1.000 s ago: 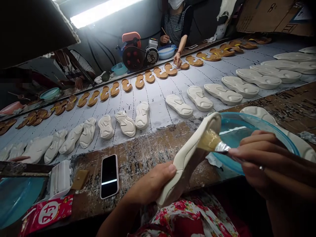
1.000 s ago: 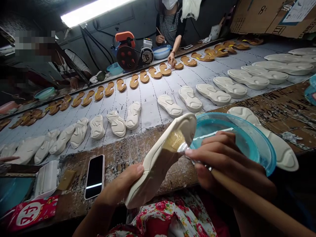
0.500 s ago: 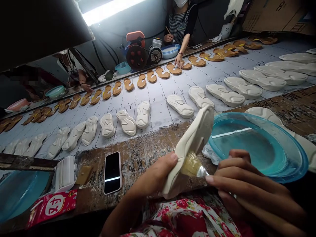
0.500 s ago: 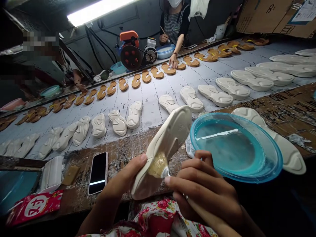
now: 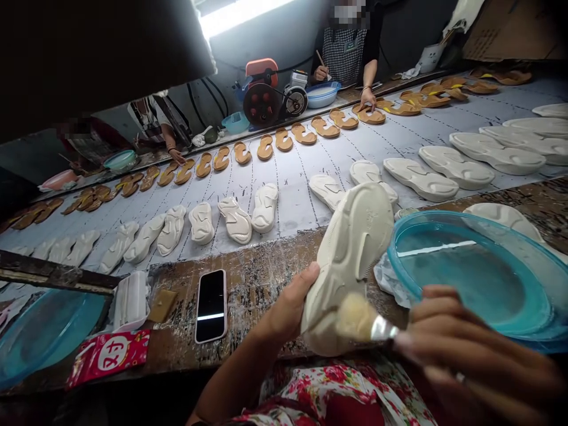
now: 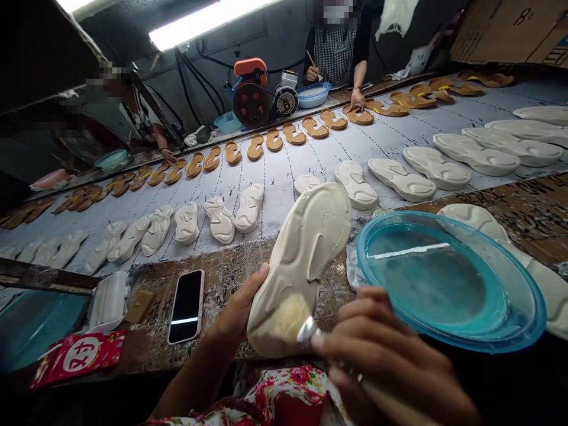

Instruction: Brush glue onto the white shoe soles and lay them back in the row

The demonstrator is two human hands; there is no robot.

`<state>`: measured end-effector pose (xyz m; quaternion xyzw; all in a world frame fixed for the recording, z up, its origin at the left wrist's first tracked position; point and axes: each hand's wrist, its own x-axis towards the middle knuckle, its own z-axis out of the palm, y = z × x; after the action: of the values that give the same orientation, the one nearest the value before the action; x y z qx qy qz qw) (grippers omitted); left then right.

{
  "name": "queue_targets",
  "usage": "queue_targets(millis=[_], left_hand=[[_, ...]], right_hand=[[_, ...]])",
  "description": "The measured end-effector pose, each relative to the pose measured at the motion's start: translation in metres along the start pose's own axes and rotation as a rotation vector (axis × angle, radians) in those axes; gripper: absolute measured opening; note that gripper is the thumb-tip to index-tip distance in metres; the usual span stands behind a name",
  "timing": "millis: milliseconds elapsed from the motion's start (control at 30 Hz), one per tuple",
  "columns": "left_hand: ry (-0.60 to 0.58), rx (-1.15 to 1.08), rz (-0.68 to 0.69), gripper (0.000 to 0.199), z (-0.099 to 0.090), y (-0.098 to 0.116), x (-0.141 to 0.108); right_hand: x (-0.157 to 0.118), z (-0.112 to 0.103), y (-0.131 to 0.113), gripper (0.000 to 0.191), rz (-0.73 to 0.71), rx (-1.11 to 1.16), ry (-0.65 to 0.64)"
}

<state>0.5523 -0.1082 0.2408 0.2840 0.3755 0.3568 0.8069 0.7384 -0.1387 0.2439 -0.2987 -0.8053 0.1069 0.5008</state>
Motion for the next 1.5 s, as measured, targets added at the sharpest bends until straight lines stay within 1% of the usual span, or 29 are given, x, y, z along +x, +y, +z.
queue_targets(millis=[67, 133, 167, 200, 267, 367, 467, 533, 667, 700, 767, 833, 867, 933, 1033, 1067, 1167, 1233, 1267, 1333, 1400, 1500], left_hand=[[0.010, 0.005, -0.030, 0.053, -0.001, -0.001, -0.005], [0.037, 0.035, -0.045, 0.051, 0.000, -0.001, -0.011], [0.058, 0.057, -0.047, 0.048, 0.000, -0.001, -0.014], [0.079, 0.086, -0.046, 0.044, 0.001, 0.001, -0.018], [0.098, 0.144, -0.048, 0.038, 0.004, 0.006, -0.023], [0.070, 0.157, -0.059, 0.039, 0.008, 0.013, -0.026], [0.061, 0.091, -0.089, 0.040, 0.006, 0.015, -0.024], [0.067, 0.057, -0.102, 0.041, 0.001, 0.013, -0.021], [0.081, 0.026, -0.093, 0.038, -0.004, 0.009, -0.017], [0.091, 0.022, -0.092, 0.038, -0.004, 0.009, -0.017], [0.124, 0.019, -0.088, 0.041, -0.002, 0.010, -0.016], [0.166, 0.034, -0.075, 0.046, 0.001, 0.011, -0.015], [0.185, 0.046, -0.068, 0.047, 0.002, 0.012, -0.014], [0.198, 0.066, -0.063, 0.047, 0.003, 0.011, -0.012], [0.176, 0.039, -0.043, 0.050, 0.003, 0.011, -0.009], [0.164, 0.013, -0.030, 0.052, 0.003, 0.011, -0.007], [0.133, -0.058, -0.001, 0.056, 0.002, 0.013, -0.003], [0.156, -0.069, 0.007, 0.056, 0.001, 0.013, -0.001], [0.178, -0.060, 0.014, 0.055, 0.000, 0.011, 0.000], [0.210, -0.037, 0.038, 0.052, 0.001, 0.006, 0.002], [0.221, -0.038, 0.100, 0.051, 0.002, -0.001, 0.004], [0.245, -0.149, 0.202, 0.056, 0.001, -0.007, 0.011]], right_hand=[[0.008, -0.003, 0.009, 0.013, 0.074, -0.033, 0.162], [0.016, -0.001, 0.018, 0.020, 0.148, -0.102, 0.322], [0.020, 0.002, 0.021, 0.023, 0.152, -0.128, 0.360], [0.022, 0.006, 0.022, 0.026, 0.134, -0.131, 0.369], [0.024, 0.015, 0.021, 0.025, 0.061, -0.067, 0.347], [0.018, 0.025, 0.010, 0.015, 0.014, 0.029, 0.221], [0.010, 0.022, -0.002, 0.010, -0.008, 0.013, 0.073], [0.005, 0.016, -0.004, 0.012, -0.013, -0.036, 0.029], [-0.003, 0.005, -0.001, 0.017, 0.041, -0.093, 0.057], [-0.005, 0.003, -0.002, 0.016, 0.034, -0.098, 0.057], [-0.006, 0.003, -0.004, 0.014, 0.002, -0.092, 0.019], [-0.005, 0.003, -0.006, 0.011, -0.031, -0.060, -0.017], [-0.004, 0.004, -0.007, 0.011, -0.037, -0.040, -0.015], [-0.003, 0.006, -0.007, 0.011, -0.020, -0.035, 0.028], [-0.003, 0.013, -0.008, 0.013, 0.017, -0.064, 0.066], [-0.004, 0.016, -0.009, 0.013, 0.011, -0.066, 0.055], [-0.008, 0.018, -0.010, 0.013, -0.038, -0.020, -0.058], [-0.010, 0.015, -0.008, 0.014, -0.047, 0.019, -0.084], [-0.011, 0.013, -0.006, 0.016, -0.040, 0.031, -0.072], [-0.011, 0.011, -0.002, 0.027, 0.000, -0.008, -0.038], [-0.011, 0.012, -0.001, 0.035, 0.024, -0.092, -0.067], [-0.015, 0.022, -0.005, 0.035, 0.024, -0.147, -0.136]])
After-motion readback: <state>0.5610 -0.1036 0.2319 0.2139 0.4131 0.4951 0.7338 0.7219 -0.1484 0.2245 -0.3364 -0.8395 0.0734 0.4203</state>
